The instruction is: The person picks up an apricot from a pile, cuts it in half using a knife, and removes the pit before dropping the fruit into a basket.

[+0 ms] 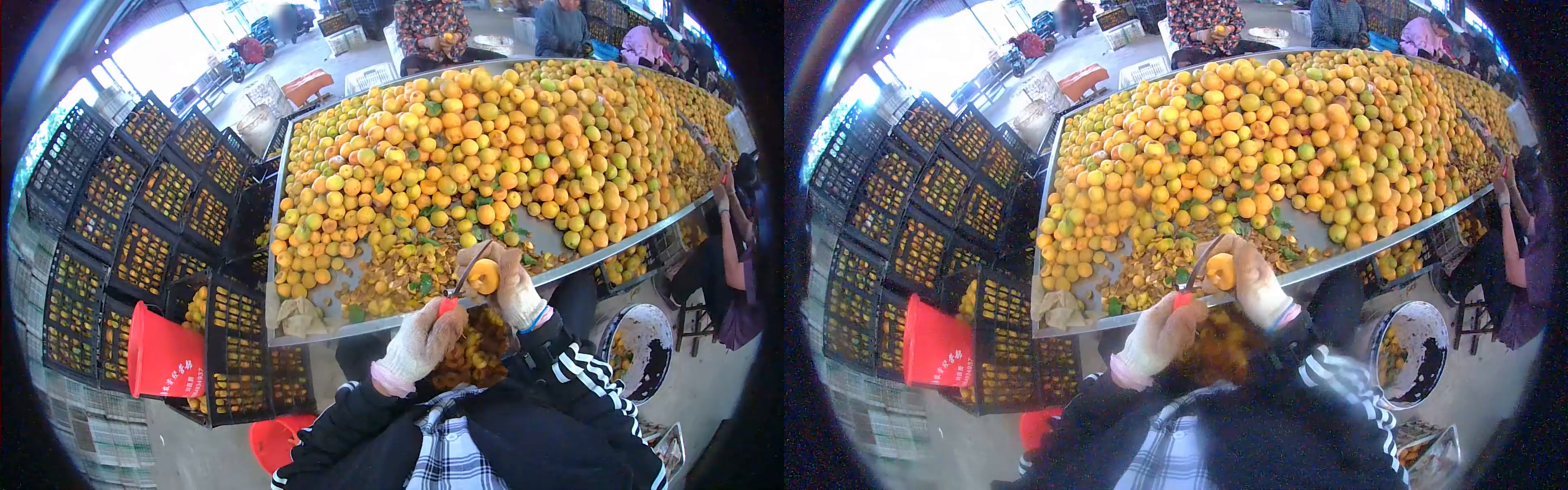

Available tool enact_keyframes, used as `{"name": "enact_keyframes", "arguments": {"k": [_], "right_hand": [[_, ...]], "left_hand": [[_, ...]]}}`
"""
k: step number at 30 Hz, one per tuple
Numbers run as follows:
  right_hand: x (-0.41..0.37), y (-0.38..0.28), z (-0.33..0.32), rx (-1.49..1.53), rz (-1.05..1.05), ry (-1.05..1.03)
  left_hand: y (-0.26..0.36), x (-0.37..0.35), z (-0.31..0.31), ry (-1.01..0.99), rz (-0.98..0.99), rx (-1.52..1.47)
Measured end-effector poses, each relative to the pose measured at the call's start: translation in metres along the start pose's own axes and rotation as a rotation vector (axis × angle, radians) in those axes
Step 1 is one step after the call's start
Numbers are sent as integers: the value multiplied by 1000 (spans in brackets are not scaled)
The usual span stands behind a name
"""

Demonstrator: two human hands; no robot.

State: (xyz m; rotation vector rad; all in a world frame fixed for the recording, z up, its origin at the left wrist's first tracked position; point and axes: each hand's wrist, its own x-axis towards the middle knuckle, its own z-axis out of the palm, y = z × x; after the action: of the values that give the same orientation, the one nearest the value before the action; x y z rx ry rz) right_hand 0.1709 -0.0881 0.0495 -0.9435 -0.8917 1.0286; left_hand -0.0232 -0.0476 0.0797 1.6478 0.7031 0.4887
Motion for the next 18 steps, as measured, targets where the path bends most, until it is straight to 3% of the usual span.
{"name": "enact_keyframes", "arguments": {"k": [3, 5, 6, 8, 12, 14, 18], "right_hand": [[0, -1, 1, 55, 73, 79], [0, -11, 8, -247, 13, 115], [1, -10, 11, -247, 15, 117], [3, -10, 16, 134, 179, 185], [6, -6, 23, 155, 195, 263], [4, -6, 20, -60, 129, 254], [3, 1, 12, -329, -57, 231]], "left_hand": [[7, -1, -2, -59, 5, 81], [10, -1, 1, -39, 4, 113], [10, -2, 2, -41, 3, 113], [10, -2, 3, -20, -19, 144], [0, -3, 4, -12, 63, 204], [1, -5, 6, 85, 52, 474], [4, -7, 10, 123, -8, 468]]}}
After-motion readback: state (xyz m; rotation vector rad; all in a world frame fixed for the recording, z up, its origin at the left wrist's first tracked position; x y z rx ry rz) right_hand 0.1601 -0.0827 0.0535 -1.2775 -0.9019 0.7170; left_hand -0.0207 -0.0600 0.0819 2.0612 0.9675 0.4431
